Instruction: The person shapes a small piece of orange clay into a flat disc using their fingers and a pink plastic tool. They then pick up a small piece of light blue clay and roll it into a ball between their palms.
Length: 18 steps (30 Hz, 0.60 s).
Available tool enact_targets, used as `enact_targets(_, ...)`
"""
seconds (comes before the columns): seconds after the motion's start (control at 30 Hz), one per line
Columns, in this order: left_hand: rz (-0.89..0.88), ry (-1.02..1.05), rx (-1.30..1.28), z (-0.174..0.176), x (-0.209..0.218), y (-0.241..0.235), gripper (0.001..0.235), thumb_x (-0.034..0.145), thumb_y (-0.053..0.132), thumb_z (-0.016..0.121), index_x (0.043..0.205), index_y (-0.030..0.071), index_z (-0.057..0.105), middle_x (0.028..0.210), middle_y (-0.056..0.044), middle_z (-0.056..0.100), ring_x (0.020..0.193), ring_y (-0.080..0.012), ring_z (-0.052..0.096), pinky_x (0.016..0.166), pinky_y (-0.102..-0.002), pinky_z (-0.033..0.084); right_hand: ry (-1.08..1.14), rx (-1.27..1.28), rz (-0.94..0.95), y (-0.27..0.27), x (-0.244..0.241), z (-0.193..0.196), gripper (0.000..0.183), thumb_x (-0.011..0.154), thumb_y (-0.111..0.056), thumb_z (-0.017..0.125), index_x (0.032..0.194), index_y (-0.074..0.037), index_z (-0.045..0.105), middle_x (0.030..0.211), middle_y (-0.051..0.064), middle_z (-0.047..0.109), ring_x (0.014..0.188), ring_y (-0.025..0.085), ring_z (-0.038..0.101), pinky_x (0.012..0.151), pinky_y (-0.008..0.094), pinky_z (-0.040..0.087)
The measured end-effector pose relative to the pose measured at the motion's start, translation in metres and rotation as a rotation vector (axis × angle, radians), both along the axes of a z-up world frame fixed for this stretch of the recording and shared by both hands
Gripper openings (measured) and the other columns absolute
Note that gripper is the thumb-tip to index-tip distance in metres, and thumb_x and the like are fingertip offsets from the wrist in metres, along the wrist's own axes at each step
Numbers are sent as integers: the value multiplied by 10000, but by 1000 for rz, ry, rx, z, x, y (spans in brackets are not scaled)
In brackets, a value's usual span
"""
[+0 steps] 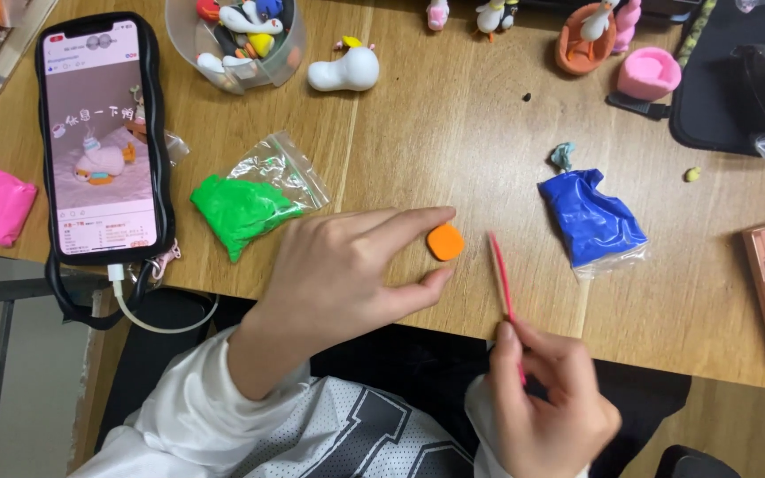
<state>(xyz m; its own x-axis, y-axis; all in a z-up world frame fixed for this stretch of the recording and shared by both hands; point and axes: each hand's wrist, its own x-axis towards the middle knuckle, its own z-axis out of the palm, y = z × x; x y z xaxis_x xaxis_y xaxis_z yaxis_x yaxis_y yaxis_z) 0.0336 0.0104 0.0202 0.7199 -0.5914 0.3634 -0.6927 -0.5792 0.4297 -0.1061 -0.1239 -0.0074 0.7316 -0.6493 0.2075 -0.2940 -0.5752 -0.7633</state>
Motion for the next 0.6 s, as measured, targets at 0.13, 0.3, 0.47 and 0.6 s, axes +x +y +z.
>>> enact_targets(0.13, 29, -105, -24, -3, -8, 4, 300, 832, 303, 792, 1080, 151, 722, 950, 33, 760, 681, -131, 681, 523, -297, 474, -35, -61, 62, 0, 6, -2, 77, 906, -70, 733, 928, -22, 677, 669, 22, 677, 565, 4, 568, 593, 168, 430)
enact_targets(0.3, 188, -209, 37, -8, -18, -4, 325, 827, 458, 784, 1010, 196, 728, 796, 73, 704, 625, -125, 639, 520, -293, 450, 6, -35, 120, 5, 15, 12, 64, 899, -82, 720, 924, -27, 700, 441, -13, 513, 428, -10, 292, 478, 144, 276)
enact_targets(0.47, 167, -161, 25, -9, -16, -5, 260, 838, 372, 788, 1018, 201, 710, 780, 77, 680, 636, -132, 642, 518, -298, 449, -17, -16, 134, 7, 13, 12, 87, 880, -80, 721, 946, -25, 710, 449, -2, 539, 413, -13, 364, 465, 143, 314)
enact_targets(0.6, 164, -172, 23, -10, -16, -6, 234, 839, 348, 781, 1003, 195, 714, 754, 88, 670, 612, -123, 628, 495, -288, 434, -60, -25, 98, 11, 13, 12, 103, 864, -49, 755, 953, -10, 720, 506, 18, 570, 429, 1, 337, 445, 161, 296)
